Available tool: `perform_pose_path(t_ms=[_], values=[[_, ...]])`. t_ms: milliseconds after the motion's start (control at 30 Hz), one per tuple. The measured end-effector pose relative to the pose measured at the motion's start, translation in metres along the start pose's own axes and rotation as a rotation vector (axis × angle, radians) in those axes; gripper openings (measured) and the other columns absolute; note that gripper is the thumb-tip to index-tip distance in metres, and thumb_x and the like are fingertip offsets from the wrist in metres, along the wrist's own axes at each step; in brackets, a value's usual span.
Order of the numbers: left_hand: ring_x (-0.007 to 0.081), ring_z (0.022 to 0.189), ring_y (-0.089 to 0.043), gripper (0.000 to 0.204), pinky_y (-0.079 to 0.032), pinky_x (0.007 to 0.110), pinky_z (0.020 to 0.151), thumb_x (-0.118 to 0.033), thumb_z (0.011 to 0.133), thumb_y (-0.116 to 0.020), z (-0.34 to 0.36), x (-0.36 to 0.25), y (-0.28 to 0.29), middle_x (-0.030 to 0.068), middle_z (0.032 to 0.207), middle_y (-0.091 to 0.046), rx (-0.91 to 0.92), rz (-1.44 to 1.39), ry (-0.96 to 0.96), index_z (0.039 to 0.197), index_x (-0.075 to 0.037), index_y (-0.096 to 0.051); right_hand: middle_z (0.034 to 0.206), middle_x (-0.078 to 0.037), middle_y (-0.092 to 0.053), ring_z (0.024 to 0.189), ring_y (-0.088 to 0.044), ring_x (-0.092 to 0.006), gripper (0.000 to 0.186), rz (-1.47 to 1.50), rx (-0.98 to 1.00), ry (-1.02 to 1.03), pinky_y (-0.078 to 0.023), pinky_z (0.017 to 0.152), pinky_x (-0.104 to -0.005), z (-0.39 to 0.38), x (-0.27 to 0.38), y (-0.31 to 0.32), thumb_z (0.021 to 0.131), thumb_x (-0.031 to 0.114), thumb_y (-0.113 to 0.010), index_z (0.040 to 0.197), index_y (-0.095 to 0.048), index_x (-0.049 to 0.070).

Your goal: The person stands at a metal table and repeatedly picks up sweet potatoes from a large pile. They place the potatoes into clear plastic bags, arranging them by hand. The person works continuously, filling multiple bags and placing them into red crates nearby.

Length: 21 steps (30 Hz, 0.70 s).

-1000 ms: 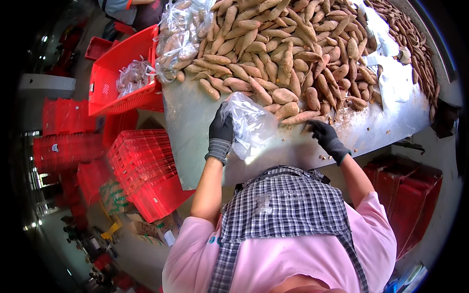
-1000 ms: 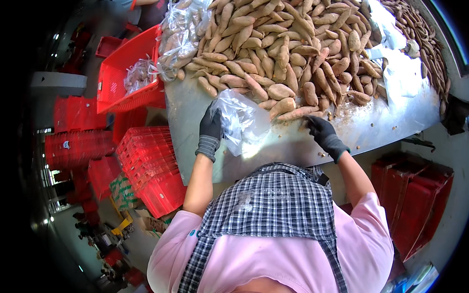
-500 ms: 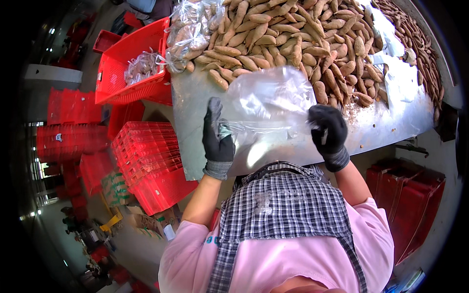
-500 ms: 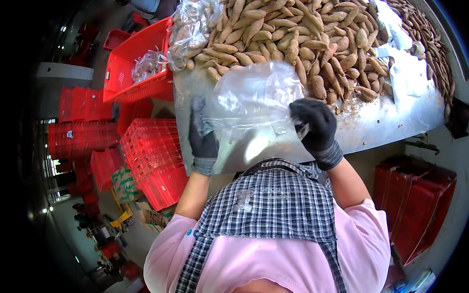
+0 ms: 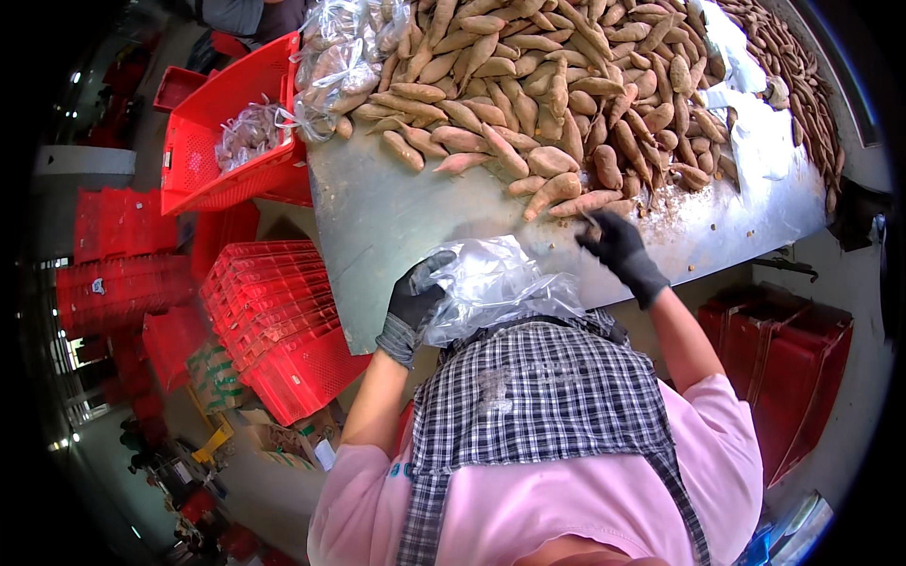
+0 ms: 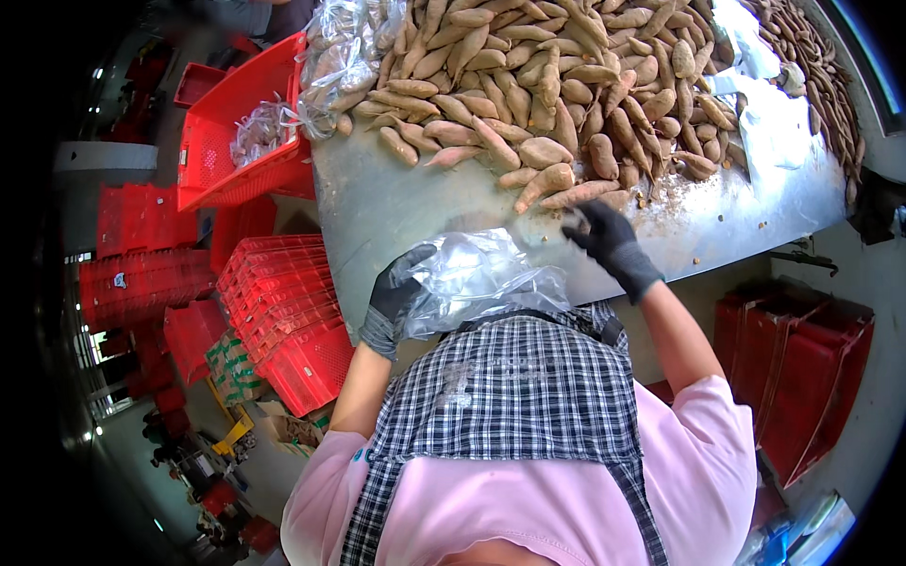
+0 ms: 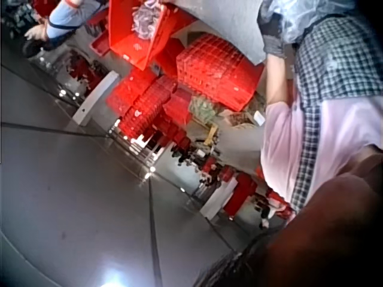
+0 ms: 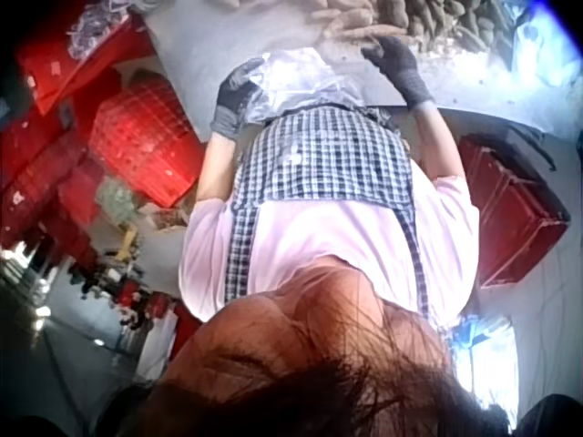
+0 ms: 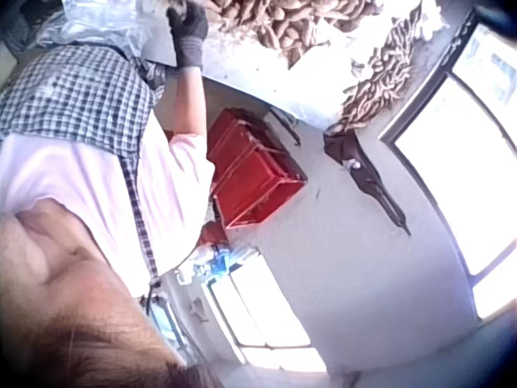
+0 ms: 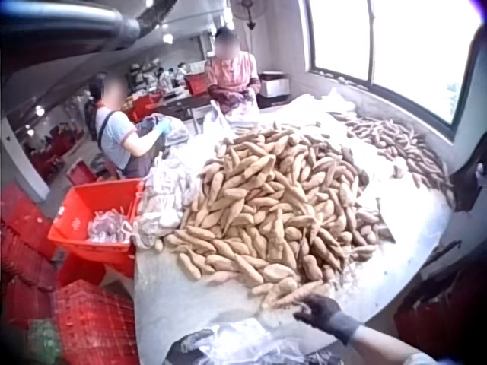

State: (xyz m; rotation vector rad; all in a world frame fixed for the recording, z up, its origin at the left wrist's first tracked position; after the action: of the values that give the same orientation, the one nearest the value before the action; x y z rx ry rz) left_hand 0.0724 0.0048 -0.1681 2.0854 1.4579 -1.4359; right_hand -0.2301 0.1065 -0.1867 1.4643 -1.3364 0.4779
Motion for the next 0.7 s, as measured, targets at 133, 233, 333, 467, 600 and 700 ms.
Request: perform_pose_path(t_ms=[133,233,333,467,600,700], values=[[0.0097,0.079,-0.053,0.080,-0.047,0.023,0.072,0.002,0.065,-0.070,0.014,0.000,-0.008,0.0024,0.091,-0.055,0.015,0.440,0.002,0.136,-0.004,-0.033,0.100,-0.011,-0.059,0.086,-0.059,-0.0337,0.031,-0.728,-0.125,0.240,-0.048,0.071,-0.0421,0.056,-0.014,-0.003,0.077,0.018,-0.062,0.106,-0.054,0.013],[0.0084,0.073,-0.050,0.078,-0.046,0.022,0.068,0.001,0.067,-0.070,0.017,-0.019,-0.026,-0.0006,0.081,-0.050,0.073,0.668,-0.063,0.136,-0.004,-0.034,0.103,-0.010,-0.059,0.088,-0.060,-0.0323,0.033,-0.720,-0.144,0.274,-0.048,0.073,-0.0424,0.069,-0.032,-0.001,0.074,0.017,-0.064,0.105,-0.054,0.012],[0.0084,0.078,-0.053,0.067,-0.047,0.021,0.072,0.002,0.071,-0.066,0.019,-0.030,-0.020,0.0016,0.088,-0.055,0.012,0.687,-0.178,0.132,-0.003,-0.039,0.092,-0.011,-0.061,0.084,-0.061,-0.0302,0.027,-0.387,-0.369,0.487,-0.049,0.069,-0.0400,0.040,0.017,0.025,0.077,0.020,-0.065,0.101,-0.055,0.013],[0.0172,0.101,-0.057,0.050,-0.045,0.029,0.087,-0.013,0.082,-0.056,0.039,-0.055,-0.053,0.0104,0.114,-0.058,0.071,0.836,-0.365,0.129,-0.003,-0.044,0.062,0.003,-0.046,0.050,-0.044,-0.0066,0.018,0.810,-0.078,-0.081,-0.037,0.045,-0.0200,0.033,0.017,0.020,0.085,0.023,-0.061,0.085,-0.052,0.008],[0.0171,0.109,-0.051,0.052,-0.040,0.029,0.093,-0.023,0.084,-0.060,0.083,-0.026,-0.116,0.0087,0.121,-0.053,0.433,0.489,-0.274,0.128,-0.002,-0.044,0.061,0.003,-0.047,0.049,-0.042,-0.0052,0.027,0.776,0.332,-0.176,-0.033,0.043,-0.0191,-0.001,0.066,-0.015,0.086,0.038,-0.058,0.086,-0.054,0.011],[0.0172,0.102,-0.052,0.053,-0.042,0.030,0.090,-0.027,0.082,-0.064,0.085,-0.009,-0.149,0.0081,0.113,-0.055,0.521,0.544,0.070,0.125,-0.002,-0.045,0.063,0.002,-0.051,0.048,-0.039,-0.0042,0.036,0.730,0.197,-0.071,-0.030,0.042,-0.0173,-0.010,0.076,-0.019,0.088,0.036,-0.055,0.111,-0.053,0.008]])
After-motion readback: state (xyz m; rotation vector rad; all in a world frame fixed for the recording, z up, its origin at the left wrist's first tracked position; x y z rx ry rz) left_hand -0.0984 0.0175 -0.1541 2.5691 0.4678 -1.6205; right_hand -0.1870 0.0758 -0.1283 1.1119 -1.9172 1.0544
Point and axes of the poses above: each hand's wrist, its own z-axis towards the middle knuckle, its own y-axis out of the back of the hand, x = y × z, the point moved 8 cm from there along z, towards the middle knuckle
